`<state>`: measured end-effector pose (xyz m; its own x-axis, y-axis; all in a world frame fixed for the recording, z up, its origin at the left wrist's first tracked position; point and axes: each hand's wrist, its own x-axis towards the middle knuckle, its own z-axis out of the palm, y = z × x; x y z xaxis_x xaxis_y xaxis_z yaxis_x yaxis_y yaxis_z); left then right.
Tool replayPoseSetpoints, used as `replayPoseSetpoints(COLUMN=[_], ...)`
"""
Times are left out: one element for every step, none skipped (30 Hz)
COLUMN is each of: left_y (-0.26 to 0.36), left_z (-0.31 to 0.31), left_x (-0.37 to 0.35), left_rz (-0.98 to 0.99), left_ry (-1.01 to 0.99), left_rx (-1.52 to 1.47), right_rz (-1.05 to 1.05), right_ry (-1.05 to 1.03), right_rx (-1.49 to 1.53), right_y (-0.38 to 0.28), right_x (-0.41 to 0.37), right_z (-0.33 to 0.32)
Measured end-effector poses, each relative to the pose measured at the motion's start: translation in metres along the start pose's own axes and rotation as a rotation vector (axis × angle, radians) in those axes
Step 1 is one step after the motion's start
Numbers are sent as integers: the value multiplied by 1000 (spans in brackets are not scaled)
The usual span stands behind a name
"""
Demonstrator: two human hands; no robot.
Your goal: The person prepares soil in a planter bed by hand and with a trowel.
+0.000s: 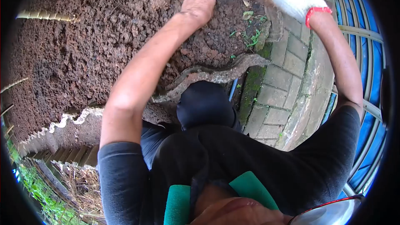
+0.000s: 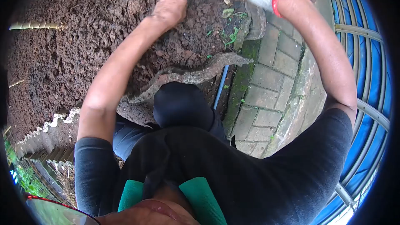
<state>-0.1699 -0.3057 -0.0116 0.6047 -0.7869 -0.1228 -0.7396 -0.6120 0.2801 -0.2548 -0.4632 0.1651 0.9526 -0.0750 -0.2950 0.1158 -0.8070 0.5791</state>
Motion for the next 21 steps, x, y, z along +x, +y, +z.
replayPoseSetpoints(left_y=[6, 9, 9, 7, 7, 11, 4, -2, -6, -9, -12, -9, -7, -4, 0, 5, 13, 19, 13, 21, 33], left_z=[0, 5, 8, 6, 3, 1, 6, 7, 7, 7, 5, 6, 10, 12, 11, 9, 4, 2, 23, 25, 29], left_x=[10, 18, 25, 30, 31, 32, 36, 34, 32, 33, 32, 35, 34, 32, 32, 33, 36, 39, 50, 48, 44], left_rz=[12, 22, 33, -8, -42, -68, -97, -136, -173, -202, -229, -230, -232, -241, -233, -236, -233, -221, -173, -164, -156], left_ry=[-35, -77, -123, -157, -202, -243, -190, -157, -127, -89, -53, 13, 73, 131, 146, 111, 74, 43, 41, 113, 185], left_rx=[43, 84, 128, 109, 91, 69, 17, -41, -100, -159, -248, -284, -317, -350, -480, -407, -337, -269, -346, -304, -262], right_rz=[15, 26, 51, 16, -117, -242, -211, -190, -167, -95, -78, -63, -51, -74, -103, -135, -133, -123, -109, -96, -46], right_ry=[12, 20, -57, -185, -225, -266, -207, -150, -96, -65, -30, 7, 25, 19, 11, -2, 1, 0, 2, 5, -27], right_rx=[-21, -37, 26, 68, 119, 166, 202, 242, 283, 322, 319, 322, 347, 345, 343, 342, 371, 369, 365, 360, 357], right_y=[12, 22, 29, 38, 28, 22, 25, 21, 18, 7, 6, 6, 8, 11, 13, 14, 12, 12, 12, 12, 8], right_x=[6, 16, 31, 64, 113, 142, 141, 134, 123, 91, 81, 76, 72, 68, 64, 59, 56, 57, 60, 63, 67], right_z=[0, 4, 5, 31, 74, 119, 127, 127, 129, 100, 97, 97, 95, 90, 85, 81, 77, 80, 83, 85, 86])
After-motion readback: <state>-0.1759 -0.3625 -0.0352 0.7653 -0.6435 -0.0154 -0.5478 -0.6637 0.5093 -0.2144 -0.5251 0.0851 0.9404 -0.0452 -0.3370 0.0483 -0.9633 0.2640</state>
